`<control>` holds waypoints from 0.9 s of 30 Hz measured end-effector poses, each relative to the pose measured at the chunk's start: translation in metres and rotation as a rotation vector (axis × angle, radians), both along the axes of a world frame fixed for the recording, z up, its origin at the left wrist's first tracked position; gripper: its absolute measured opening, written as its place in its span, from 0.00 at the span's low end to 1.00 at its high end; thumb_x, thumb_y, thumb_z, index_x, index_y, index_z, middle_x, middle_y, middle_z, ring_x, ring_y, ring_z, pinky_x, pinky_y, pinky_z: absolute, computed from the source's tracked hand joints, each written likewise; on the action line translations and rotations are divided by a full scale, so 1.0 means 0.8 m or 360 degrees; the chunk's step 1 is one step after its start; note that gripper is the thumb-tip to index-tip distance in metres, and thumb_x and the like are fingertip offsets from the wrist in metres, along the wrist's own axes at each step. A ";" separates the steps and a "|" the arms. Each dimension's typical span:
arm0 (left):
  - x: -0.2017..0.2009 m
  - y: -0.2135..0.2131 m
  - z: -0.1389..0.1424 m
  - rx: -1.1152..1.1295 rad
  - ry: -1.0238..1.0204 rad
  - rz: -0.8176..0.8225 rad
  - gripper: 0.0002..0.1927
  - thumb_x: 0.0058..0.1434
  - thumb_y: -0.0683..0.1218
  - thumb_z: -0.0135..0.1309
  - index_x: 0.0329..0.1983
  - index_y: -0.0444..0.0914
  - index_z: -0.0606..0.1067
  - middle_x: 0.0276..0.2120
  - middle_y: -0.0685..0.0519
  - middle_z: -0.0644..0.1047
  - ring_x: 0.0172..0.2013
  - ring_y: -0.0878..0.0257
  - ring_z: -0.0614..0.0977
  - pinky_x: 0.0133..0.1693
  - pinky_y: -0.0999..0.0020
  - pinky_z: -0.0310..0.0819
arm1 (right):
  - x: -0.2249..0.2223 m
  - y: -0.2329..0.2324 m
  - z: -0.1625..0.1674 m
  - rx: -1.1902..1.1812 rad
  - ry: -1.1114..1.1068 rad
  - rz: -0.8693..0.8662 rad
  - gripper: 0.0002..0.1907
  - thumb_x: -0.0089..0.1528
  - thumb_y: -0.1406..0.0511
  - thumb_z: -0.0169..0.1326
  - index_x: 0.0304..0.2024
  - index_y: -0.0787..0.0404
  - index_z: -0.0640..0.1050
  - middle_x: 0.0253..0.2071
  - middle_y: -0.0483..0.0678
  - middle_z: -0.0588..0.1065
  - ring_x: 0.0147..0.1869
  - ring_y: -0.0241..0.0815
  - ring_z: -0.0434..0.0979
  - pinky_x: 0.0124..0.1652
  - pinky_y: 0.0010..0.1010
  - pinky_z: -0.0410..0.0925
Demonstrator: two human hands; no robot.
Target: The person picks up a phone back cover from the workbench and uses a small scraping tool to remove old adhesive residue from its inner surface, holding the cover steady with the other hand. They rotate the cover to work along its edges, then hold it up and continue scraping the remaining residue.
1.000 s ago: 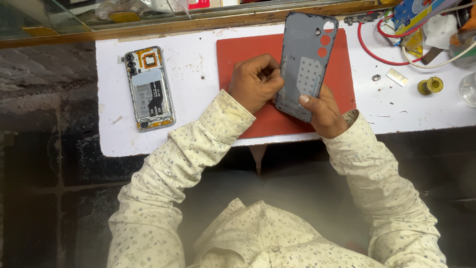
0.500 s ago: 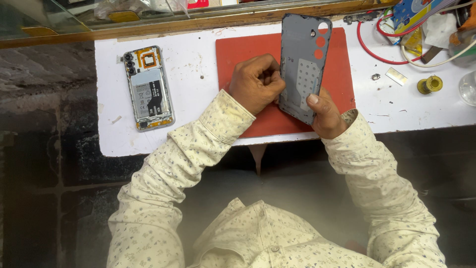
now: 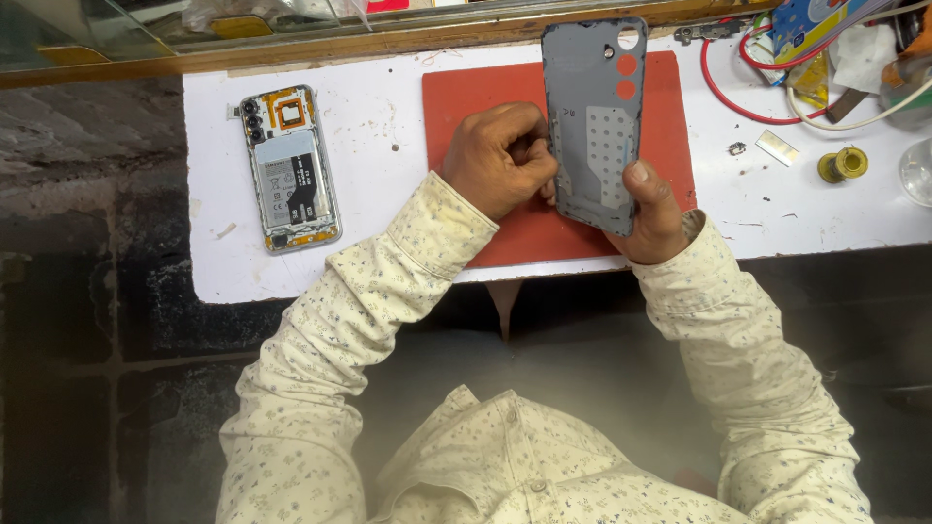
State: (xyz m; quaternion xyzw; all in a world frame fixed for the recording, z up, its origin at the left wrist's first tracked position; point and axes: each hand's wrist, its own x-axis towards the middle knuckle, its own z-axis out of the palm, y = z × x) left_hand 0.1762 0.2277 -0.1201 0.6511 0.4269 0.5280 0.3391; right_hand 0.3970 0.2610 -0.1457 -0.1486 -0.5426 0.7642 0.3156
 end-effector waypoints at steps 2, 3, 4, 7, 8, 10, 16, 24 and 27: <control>-0.002 0.002 0.000 -0.0011 -0.0022 -0.0036 0.08 0.60 0.32 0.52 0.26 0.34 0.68 0.24 0.55 0.75 0.25 0.67 0.86 0.26 0.74 0.84 | -0.003 0.000 0.008 -0.0049 0.0052 0.0032 0.42 0.66 0.40 0.51 0.66 0.68 0.68 0.55 0.56 0.74 0.60 0.49 0.75 0.62 0.42 0.70; -0.003 0.003 0.001 -0.0017 -0.0014 -0.0047 0.08 0.60 0.32 0.51 0.26 0.34 0.69 0.24 0.55 0.75 0.25 0.67 0.86 0.26 0.74 0.84 | -0.004 0.000 0.011 -0.0071 0.0077 0.0039 0.42 0.66 0.40 0.51 0.66 0.67 0.68 0.55 0.55 0.74 0.59 0.49 0.76 0.62 0.42 0.71; -0.004 0.004 0.001 -0.0024 -0.0007 -0.0058 0.08 0.60 0.32 0.50 0.26 0.34 0.69 0.25 0.55 0.76 0.25 0.66 0.86 0.26 0.74 0.84 | -0.006 -0.001 0.014 -0.0094 0.0102 0.0046 0.41 0.66 0.41 0.51 0.66 0.67 0.68 0.55 0.55 0.74 0.59 0.48 0.76 0.61 0.42 0.71; -0.009 0.005 0.000 -0.0018 0.0011 -0.0069 0.08 0.57 0.33 0.52 0.25 0.35 0.69 0.24 0.56 0.75 0.24 0.69 0.84 0.25 0.75 0.82 | -0.008 -0.001 0.019 -0.0116 0.0053 -0.0004 0.41 0.65 0.41 0.50 0.65 0.67 0.68 0.53 0.56 0.75 0.56 0.49 0.77 0.58 0.42 0.72; -0.011 0.005 0.000 -0.0006 0.0085 -0.0032 0.08 0.56 0.34 0.53 0.24 0.35 0.69 0.22 0.56 0.74 0.22 0.69 0.81 0.24 0.74 0.77 | -0.008 -0.001 0.020 -0.0116 0.0050 0.0012 0.42 0.66 0.41 0.51 0.66 0.67 0.68 0.53 0.56 0.75 0.56 0.48 0.77 0.58 0.41 0.72; -0.014 0.008 0.001 0.0019 0.0233 0.0041 0.08 0.53 0.34 0.56 0.23 0.35 0.70 0.20 0.56 0.73 0.19 0.70 0.74 0.22 0.74 0.69 | -0.007 -0.001 0.021 -0.0115 0.0044 0.0043 0.42 0.66 0.41 0.51 0.66 0.68 0.68 0.52 0.56 0.75 0.56 0.47 0.76 0.59 0.38 0.71; -0.020 0.010 0.004 0.0021 0.0293 0.0005 0.09 0.52 0.37 0.56 0.21 0.36 0.68 0.18 0.56 0.70 0.19 0.71 0.70 0.22 0.72 0.64 | -0.006 0.000 0.022 -0.0117 0.0024 0.0047 0.43 0.66 0.40 0.52 0.65 0.69 0.69 0.51 0.56 0.75 0.55 0.46 0.77 0.56 0.38 0.72; -0.024 0.009 0.006 0.0032 0.0321 -0.0043 0.10 0.51 0.37 0.54 0.20 0.36 0.66 0.17 0.56 0.69 0.19 0.70 0.69 0.23 0.72 0.64 | -0.009 -0.001 0.025 -0.0141 0.0063 0.0025 0.43 0.65 0.40 0.53 0.66 0.69 0.68 0.56 0.55 0.74 0.55 0.47 0.77 0.56 0.39 0.72; -0.026 0.012 0.004 0.0002 0.0336 -0.0082 0.09 0.51 0.36 0.52 0.19 0.35 0.65 0.16 0.56 0.68 0.19 0.70 0.67 0.23 0.72 0.62 | -0.008 -0.001 0.026 -0.0138 0.0055 0.0042 0.43 0.65 0.40 0.53 0.66 0.69 0.68 0.58 0.55 0.73 0.55 0.47 0.77 0.56 0.39 0.72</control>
